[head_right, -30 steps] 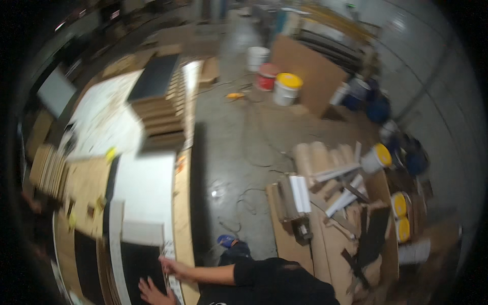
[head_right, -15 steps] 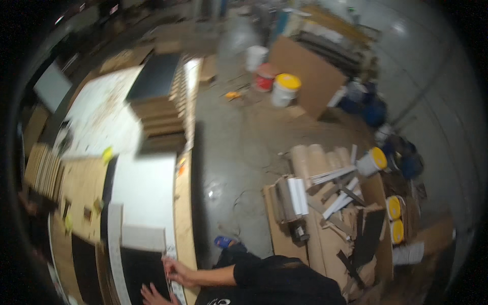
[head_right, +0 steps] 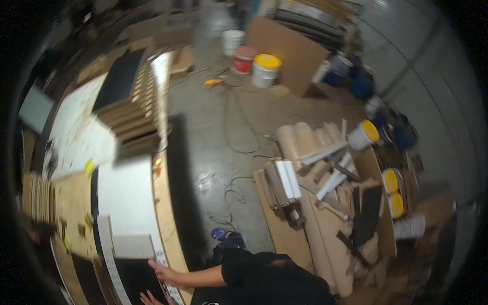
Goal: Assembling wooden lattice structures and panels using a pneumatic nail gun and hammer in a manufacturing setting.
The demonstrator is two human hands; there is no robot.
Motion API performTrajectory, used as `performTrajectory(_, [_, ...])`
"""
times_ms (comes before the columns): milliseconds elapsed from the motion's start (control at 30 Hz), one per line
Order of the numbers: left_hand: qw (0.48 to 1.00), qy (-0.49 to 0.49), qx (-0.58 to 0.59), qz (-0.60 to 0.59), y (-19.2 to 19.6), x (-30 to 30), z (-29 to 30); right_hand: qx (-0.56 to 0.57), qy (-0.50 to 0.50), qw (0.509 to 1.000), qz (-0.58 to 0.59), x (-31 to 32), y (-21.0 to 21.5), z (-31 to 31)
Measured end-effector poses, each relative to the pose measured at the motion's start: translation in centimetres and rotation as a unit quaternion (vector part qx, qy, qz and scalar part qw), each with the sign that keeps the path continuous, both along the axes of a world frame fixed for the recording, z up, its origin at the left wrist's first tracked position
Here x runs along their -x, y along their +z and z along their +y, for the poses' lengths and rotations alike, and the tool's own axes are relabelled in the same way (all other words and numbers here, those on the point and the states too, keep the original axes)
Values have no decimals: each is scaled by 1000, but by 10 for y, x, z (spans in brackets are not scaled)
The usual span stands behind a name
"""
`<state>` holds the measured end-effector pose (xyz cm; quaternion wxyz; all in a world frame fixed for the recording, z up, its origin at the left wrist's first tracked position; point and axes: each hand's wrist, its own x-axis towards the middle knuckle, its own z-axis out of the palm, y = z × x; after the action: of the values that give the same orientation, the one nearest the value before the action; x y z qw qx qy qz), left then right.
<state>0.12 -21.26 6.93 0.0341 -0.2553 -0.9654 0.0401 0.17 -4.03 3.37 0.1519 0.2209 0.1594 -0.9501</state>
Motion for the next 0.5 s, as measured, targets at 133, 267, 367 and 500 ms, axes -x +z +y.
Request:
performTrajectory(133, [999,-27,-40,-4,-12,-2,2,-14,-22,999,-28,-5,16,12])
performTrajectory(267, [999,-27,-31,14,-10,-2,-1,12,-4,999,-38,6,-2,8])
performTrajectory(367, [999,8,44,-25,40,-5,34,-37,14,999,-1,6,-25,-2])
performTrajectory(500, [998,-36,-8,-59,-7,20,13,30,-202,958,202,4,-78,0])
